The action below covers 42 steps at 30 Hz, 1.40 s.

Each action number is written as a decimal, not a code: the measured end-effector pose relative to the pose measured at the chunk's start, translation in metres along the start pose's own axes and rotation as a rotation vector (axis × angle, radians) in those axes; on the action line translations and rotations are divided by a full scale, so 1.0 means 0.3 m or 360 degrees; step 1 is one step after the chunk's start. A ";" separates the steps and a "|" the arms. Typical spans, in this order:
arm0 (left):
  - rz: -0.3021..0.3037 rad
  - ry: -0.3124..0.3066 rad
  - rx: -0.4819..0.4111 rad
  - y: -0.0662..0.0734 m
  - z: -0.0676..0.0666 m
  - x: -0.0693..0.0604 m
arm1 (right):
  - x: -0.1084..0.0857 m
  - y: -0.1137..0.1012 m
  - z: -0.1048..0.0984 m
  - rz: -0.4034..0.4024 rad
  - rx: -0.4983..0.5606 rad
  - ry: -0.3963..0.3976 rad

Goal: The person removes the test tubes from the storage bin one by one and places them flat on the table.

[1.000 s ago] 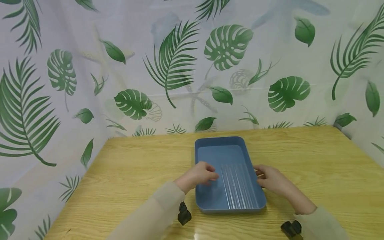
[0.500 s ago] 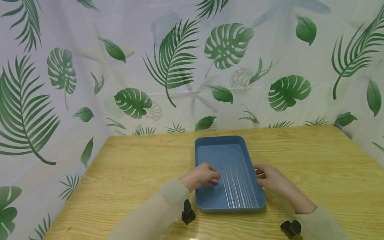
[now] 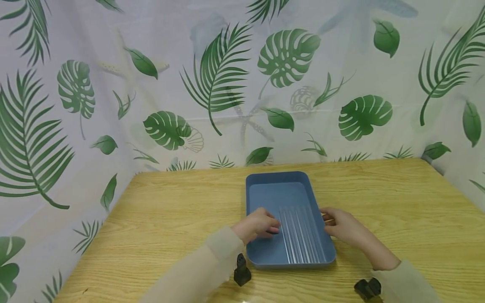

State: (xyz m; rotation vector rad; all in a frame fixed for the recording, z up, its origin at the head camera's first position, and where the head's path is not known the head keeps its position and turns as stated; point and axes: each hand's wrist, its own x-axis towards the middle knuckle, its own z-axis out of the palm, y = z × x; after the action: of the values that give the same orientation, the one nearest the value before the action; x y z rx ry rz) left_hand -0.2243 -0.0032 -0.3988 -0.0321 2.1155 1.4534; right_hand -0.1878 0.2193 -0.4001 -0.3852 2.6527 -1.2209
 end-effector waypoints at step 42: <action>0.0137 0.0138 0.0251 0.002 0.067 0.018 | 0.007 0.004 0.008 0.0024 0.0088 -0.0030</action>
State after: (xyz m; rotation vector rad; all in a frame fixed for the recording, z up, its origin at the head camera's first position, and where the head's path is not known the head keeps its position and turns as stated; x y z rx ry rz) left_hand -0.2203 0.0160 -0.4058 0.0578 2.3221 1.3503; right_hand -0.1893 0.2177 -0.4026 -0.3654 2.5950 -1.2764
